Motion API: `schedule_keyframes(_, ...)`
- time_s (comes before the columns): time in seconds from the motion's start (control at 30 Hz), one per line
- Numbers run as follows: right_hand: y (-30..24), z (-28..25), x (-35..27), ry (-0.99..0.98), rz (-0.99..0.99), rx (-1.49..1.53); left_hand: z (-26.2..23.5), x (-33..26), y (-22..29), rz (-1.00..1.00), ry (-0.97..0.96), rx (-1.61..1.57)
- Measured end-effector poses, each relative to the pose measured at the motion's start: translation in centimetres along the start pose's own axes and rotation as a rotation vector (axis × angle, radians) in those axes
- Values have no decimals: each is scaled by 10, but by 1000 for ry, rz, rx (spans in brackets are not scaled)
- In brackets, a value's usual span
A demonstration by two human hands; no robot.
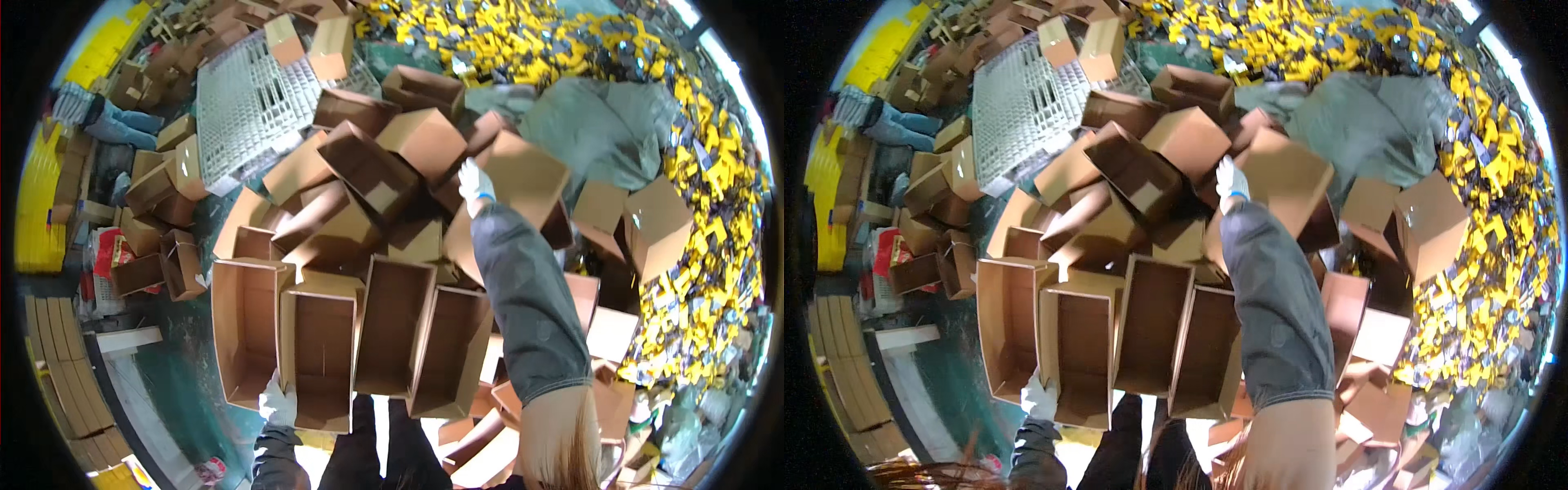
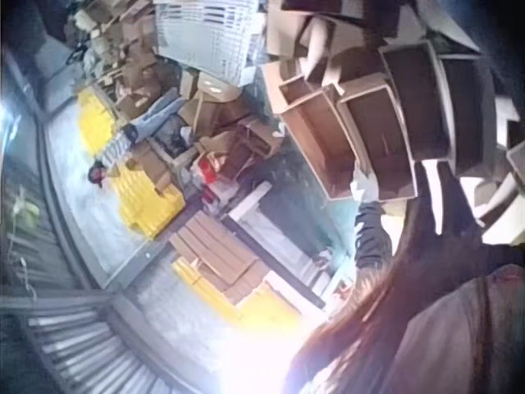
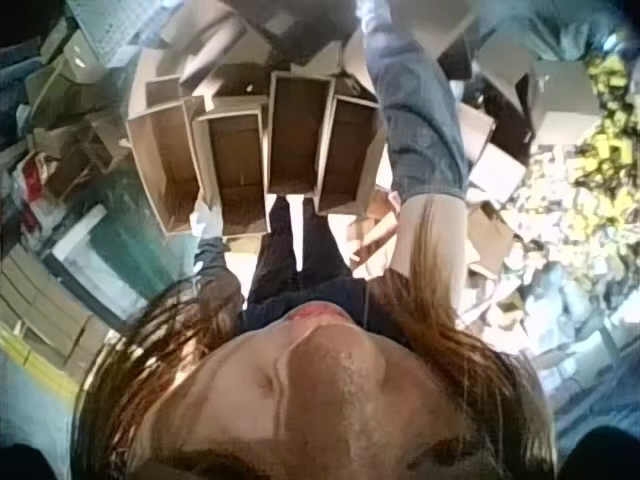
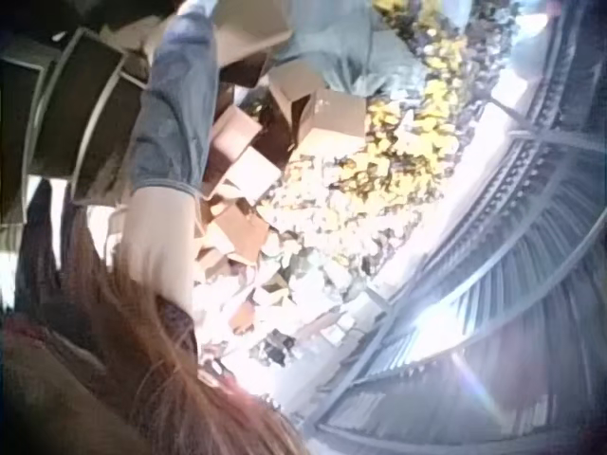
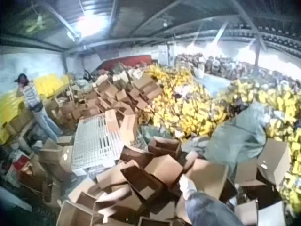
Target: The person places cardboard boxes onto a table, packs yellow toolboxes into the boxes by hand, folds the box flaps, and seals the boxes using a tape dispenser.
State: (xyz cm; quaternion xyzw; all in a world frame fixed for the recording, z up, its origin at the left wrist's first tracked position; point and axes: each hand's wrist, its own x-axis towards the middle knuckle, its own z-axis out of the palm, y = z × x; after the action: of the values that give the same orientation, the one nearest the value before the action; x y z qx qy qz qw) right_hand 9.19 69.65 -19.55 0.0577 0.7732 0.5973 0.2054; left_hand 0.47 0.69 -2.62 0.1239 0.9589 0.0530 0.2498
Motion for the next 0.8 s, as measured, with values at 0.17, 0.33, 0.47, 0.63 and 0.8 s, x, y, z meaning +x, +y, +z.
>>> schedule_keyframes(0.17,10,-98,-14,-547,-22,916,-36,-22,-24,-54,6,-98)
schedule_keyframes(0.33,139,-133,-215,-480,-68,1072,-39,-20,-43,-14,83,76)
schedule_keyframes(0.47,121,-193,-408,-460,580,1553,-20,0,-9,46,13,110)
schedule_keyframes(0.63,-4,-300,-474,-737,1213,1971,-32,-7,-32,42,33,91)
schedule_keyframes(0.8,-143,-344,-448,-816,1274,2457,-39,-1,-24,47,-29,79)
